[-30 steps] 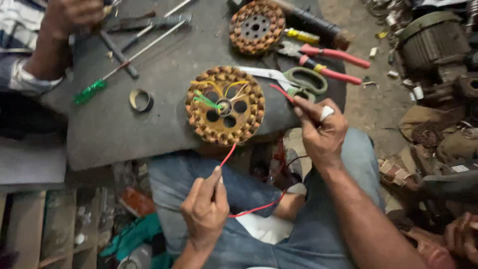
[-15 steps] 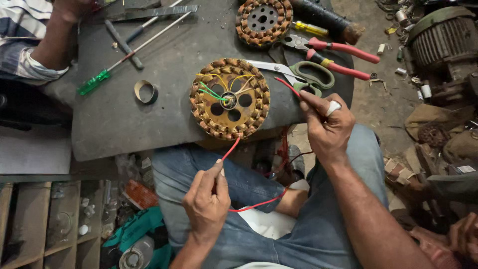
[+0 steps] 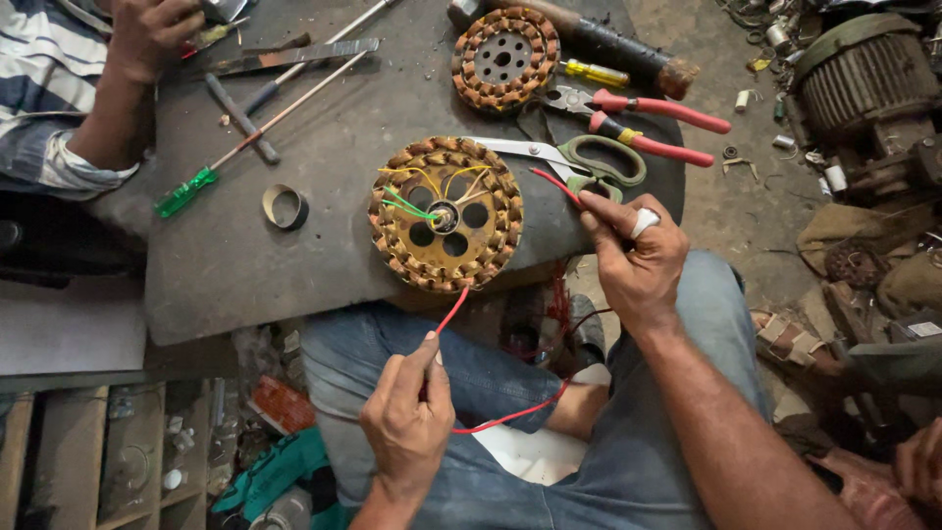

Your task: The person repairs an electrical motor stator by stripping and twisting wires, using pliers and scissors to cut and connect them. They work on a cluttered workbench with various tools and motor parts visible.

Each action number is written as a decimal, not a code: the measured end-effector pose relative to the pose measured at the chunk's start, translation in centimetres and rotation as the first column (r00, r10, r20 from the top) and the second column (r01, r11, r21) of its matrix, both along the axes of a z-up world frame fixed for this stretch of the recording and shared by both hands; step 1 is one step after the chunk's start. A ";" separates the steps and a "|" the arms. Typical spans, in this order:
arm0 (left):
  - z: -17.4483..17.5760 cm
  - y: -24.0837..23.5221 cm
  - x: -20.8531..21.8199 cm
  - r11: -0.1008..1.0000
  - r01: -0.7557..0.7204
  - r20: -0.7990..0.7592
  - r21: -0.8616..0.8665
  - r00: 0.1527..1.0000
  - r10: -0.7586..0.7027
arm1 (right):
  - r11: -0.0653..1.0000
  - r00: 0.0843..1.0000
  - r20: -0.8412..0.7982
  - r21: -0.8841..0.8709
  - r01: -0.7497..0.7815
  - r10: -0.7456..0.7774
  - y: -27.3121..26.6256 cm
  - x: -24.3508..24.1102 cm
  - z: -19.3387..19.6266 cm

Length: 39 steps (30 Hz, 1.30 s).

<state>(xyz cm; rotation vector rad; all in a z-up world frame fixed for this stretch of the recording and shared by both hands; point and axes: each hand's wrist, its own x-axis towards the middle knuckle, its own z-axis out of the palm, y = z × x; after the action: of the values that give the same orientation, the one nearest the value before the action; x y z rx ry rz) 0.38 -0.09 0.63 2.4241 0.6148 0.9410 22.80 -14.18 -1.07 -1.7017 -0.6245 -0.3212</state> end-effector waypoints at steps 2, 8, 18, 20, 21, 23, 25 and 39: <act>0.0 0.1 0.0 1.000 0.008 -0.009 0.019 1.000 -0.008 | 1.000 1.000 0.009 -0.012 0.007 -0.007 0.0 0.0 0.1; -0.2 0.2 -0.2 1.000 0.015 -0.030 0.024 0.999 -0.014 | 0.999 1.000 0.015 -0.030 0.017 -0.017 0.0 -0.1 0.3; -0.2 0.2 -0.2 1.000 0.019 -0.051 -0.025 0.999 -0.021 | 1.000 1.000 -0.001 -0.016 -0.003 0.003 -0.1 0.0 0.1; 0.1 0.0 -0.2 0.998 0.059 -0.012 -0.016 0.998 -0.059 | 1.000 1.000 0.002 -0.011 0.000 0.000 -0.1 0.0 0.1; 0.3 -0.1 -0.2 0.995 0.097 0.020 0.004 0.995 -0.097 | 1.000 1.000 -0.001 -0.014 0.005 -0.005 0.0 0.1 0.1; 0.6 -0.4 -0.1 0.989 0.148 0.063 0.005 0.987 -0.148 | 1.000 1.000 -0.009 -0.022 0.014 -0.014 -0.1 0.1 0.0; 0.8 -0.7 0.2 0.985 0.172 0.089 -0.029 0.982 -0.169 | 1.000 1.000 0.003 -0.025 0.014 -0.014 0.0 0.0 0.0; 1.1 -0.9 1.5 0.983 0.181 0.065 0.029 0.981 -0.183 | 1.000 1.000 -0.019 -0.009 0.001 -0.001 -0.1 0.2 -0.1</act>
<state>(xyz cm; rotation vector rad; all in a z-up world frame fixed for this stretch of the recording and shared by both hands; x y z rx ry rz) 1.92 -0.95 1.72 2.4092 0.3532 0.9529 22.99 -14.29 -1.16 -1.7118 -0.6116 -0.3033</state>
